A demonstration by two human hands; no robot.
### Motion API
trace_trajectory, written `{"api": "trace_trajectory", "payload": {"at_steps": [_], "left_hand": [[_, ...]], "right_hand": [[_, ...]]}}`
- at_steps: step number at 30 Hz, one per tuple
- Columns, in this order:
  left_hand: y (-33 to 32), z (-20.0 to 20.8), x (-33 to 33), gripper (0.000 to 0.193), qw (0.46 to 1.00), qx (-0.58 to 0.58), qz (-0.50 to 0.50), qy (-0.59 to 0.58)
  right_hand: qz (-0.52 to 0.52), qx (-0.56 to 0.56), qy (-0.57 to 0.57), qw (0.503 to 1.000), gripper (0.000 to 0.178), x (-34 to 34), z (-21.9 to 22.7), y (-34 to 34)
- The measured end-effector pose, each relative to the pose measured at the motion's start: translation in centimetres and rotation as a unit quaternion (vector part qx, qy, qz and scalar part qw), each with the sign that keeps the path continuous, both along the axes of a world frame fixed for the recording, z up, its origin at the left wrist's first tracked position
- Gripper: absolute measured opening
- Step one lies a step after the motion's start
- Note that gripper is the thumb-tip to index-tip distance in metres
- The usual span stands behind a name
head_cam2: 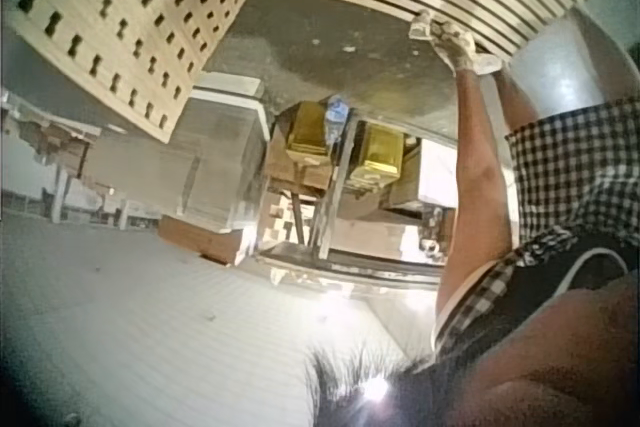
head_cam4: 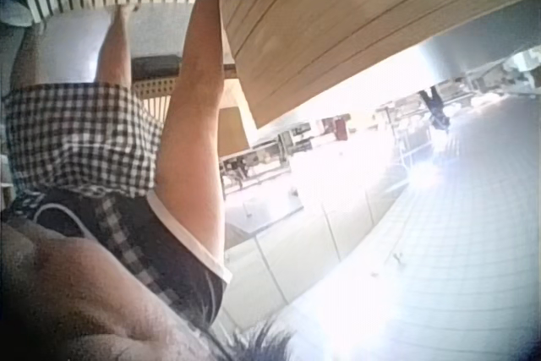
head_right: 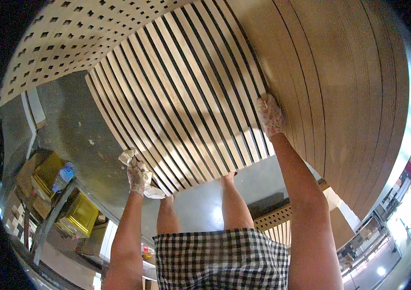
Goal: The person moves a slatted wooden panel and a board to a workbench. They clean the board with liquid from a bottle and a cloth, then wipe and rub the slatted wooden panel using a tool, a block, and cloths.
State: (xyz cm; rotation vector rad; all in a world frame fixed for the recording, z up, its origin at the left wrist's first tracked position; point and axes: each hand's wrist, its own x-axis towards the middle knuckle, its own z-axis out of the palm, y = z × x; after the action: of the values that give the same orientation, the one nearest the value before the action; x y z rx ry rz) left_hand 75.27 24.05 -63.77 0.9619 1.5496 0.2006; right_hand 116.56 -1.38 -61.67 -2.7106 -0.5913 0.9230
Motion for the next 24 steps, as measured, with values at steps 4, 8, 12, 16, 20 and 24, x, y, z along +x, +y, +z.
{"api": "trace_trajectory", "payload": {"at_steps": [4,8,12,16,20,24], "left_hand": [[0.7,-1.0,-0.4,0.033,0.999,0.0,-0.044,0.002],[2.8,-1.0,-3.0,0.039,0.989,0.065,-0.13,0.025],[1.6,1.0,0.9,0.039,0.998,-0.044,0.045,0.017],[1.8,0.6,0.3,0.033,0.997,-0.022,-0.071,0.025],[2.0,0.8,0.2,0.028,0.999,-0.008,-0.017,0.037],[3.7,-1.0,-2.6,0.022,0.976,-0.052,-0.171,0.127]], "right_hand": [[-0.066,0.012,-0.009,0.998,0.045,-0.4,-0.7,-0.2],[0.055,0.058,-0.275,0.958,0.037,-4.2,2.2,2.1],[-0.203,0.146,0.047,0.967,0.019,-10.6,5.5,-3.4],[-0.639,0.045,0.278,0.716,0.026,-15.6,4.5,-7.8],[-0.695,0.201,0.284,0.63,0.05,-16.7,2.1,-7.2],[-0.726,0.283,0.308,0.547,0.052,-16.1,-2.4,-9.3]]}}
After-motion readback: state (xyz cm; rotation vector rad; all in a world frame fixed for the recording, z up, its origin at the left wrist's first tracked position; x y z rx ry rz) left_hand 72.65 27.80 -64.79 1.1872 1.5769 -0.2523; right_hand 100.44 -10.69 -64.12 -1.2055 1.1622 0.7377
